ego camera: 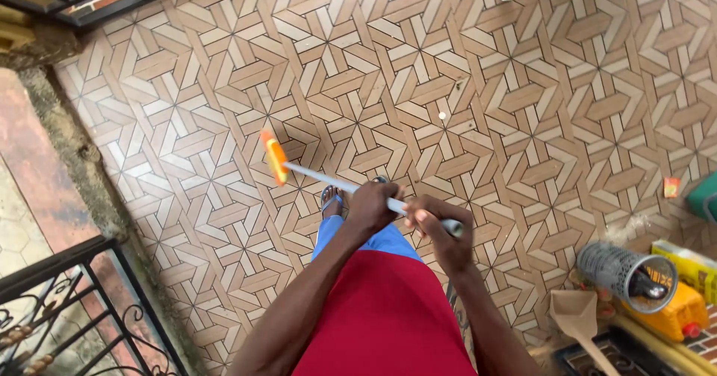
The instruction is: Sweeping a tiled outdoor balcony and organizing various containers and a chair.
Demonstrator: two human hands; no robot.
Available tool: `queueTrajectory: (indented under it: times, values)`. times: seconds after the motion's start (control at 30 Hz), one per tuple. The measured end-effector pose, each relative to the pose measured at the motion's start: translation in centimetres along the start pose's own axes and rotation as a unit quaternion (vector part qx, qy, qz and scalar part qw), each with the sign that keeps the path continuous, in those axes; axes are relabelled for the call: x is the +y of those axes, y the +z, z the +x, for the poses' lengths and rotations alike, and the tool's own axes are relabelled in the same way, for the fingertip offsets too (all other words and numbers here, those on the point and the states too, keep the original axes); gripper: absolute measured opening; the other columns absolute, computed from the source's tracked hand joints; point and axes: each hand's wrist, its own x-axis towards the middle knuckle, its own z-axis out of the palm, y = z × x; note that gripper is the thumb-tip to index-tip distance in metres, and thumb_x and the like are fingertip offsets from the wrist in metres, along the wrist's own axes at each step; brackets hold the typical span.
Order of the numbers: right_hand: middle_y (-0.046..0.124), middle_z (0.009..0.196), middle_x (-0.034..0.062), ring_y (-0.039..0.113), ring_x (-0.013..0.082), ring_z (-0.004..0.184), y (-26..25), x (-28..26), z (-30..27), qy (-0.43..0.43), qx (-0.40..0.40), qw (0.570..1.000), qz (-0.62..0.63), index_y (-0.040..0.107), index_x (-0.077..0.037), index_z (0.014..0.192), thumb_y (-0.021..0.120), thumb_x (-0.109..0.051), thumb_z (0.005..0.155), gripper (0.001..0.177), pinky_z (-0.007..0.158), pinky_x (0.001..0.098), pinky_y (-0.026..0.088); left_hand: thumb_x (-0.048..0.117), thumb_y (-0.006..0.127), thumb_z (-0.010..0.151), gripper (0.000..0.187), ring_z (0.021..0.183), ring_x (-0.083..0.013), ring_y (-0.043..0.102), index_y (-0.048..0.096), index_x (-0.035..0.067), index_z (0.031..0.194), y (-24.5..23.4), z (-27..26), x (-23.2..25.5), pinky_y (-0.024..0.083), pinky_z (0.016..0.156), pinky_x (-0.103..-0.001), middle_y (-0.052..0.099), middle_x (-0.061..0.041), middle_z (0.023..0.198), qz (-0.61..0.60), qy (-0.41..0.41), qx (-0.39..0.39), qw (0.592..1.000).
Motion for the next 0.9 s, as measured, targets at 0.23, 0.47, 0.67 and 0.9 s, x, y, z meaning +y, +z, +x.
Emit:
queueTrajectory:
  times: [0.23,0.47,0.67,0.9]
  values:
    - [0.070,0.083,0.0042,0.053,0.0064,0.069,1.3,4.8,1.9,0.022,-0.028,0.999,0.001,0.071,0.005,0.093,0.058,-0.012,0.100,0.022,0.063,0.0234,0.045,0.018,0.087,0.072,0.034,0.066,-0.0343,0.062,0.060,0.004,0.059,4.7,0.1,-3.0,0.046,0.062,-0.047,0.061,-0.015,0.063,0.010,-0.127,0.262,0.957]
    - [0.066,0.076,0.0024,0.052,0.0056,0.066,-2.6,-0.3,-1.0,-0.030,0.137,0.984,-0.108,0.071,0.005,0.092,0.057,-0.007,0.098,0.019,0.061,0.0223,0.041,0.020,0.082,0.079,0.028,0.103,-0.0336,0.069,0.063,0.004,0.067,8.2,5.2,3.5,0.051,0.083,-0.044,0.070,-0.012,0.086,-0.165,0.020,0.205,0.965]
    - [0.063,0.078,0.0057,0.060,0.0126,0.076,-2.1,-3.1,-0.9,-0.127,0.114,0.955,-0.243,0.058,0.004,0.080,0.057,0.001,0.093,0.014,0.068,0.0273,0.047,0.023,0.076,0.090,0.034,0.085,-0.0340,0.063,0.057,0.001,0.070,8.1,7.8,5.1,0.047,0.076,-0.044,0.058,-0.013,0.072,-0.219,0.090,0.062,0.970]
    - [0.060,0.074,0.0074,0.067,0.0205,0.084,-0.1,-7.1,-0.7,-0.228,-0.012,0.926,-0.301,0.053,0.001,0.071,0.058,-0.001,0.092,0.022,0.076,0.0333,0.053,0.017,0.073,0.073,0.020,0.068,-0.0319,0.060,0.057,0.008,0.067,3.4,7.3,5.0,0.046,0.067,-0.044,0.055,-0.008,0.063,-0.177,0.144,-0.013,0.974]
